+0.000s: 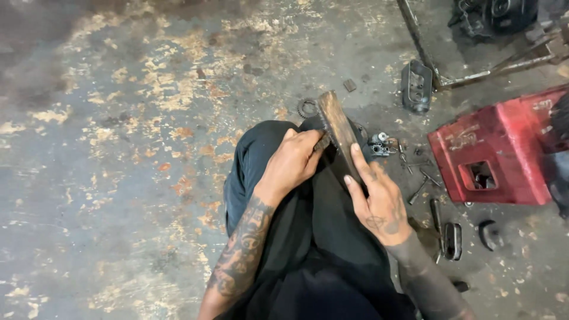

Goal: Cleaning metal motorcycle gears using a wire brush to remove rust and debris.

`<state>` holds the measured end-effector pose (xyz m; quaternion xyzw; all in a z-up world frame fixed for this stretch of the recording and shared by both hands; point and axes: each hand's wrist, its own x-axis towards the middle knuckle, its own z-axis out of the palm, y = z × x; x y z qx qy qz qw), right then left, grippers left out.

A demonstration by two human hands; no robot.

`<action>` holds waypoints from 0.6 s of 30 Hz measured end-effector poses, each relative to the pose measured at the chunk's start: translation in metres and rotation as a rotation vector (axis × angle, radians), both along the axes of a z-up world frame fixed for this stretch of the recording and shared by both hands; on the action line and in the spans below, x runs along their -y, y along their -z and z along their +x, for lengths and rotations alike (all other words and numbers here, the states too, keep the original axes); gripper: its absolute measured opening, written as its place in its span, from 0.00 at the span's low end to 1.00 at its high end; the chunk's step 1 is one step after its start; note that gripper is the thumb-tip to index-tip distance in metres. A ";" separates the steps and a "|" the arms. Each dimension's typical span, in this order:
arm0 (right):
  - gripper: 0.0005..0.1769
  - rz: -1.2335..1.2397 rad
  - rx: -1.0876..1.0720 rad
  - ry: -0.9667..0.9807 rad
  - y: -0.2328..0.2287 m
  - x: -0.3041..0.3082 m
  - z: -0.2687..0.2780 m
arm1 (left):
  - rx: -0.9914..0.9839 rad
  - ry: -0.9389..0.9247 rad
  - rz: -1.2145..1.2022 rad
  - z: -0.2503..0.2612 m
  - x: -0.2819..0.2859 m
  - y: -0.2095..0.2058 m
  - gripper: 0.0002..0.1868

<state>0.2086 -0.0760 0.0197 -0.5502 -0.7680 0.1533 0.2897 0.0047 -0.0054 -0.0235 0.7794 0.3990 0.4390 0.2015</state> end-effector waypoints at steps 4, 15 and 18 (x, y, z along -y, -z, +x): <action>0.32 0.103 -0.041 -0.052 0.004 0.024 0.011 | -0.034 0.009 -0.055 0.000 -0.005 0.007 0.06; 0.32 -0.109 -0.094 0.076 0.010 0.061 0.032 | 0.046 0.068 -0.042 -0.003 -0.005 -0.003 0.09; 0.33 -0.015 -0.040 -0.006 -0.004 0.010 0.003 | -0.058 0.065 -0.054 0.000 -0.001 0.005 0.06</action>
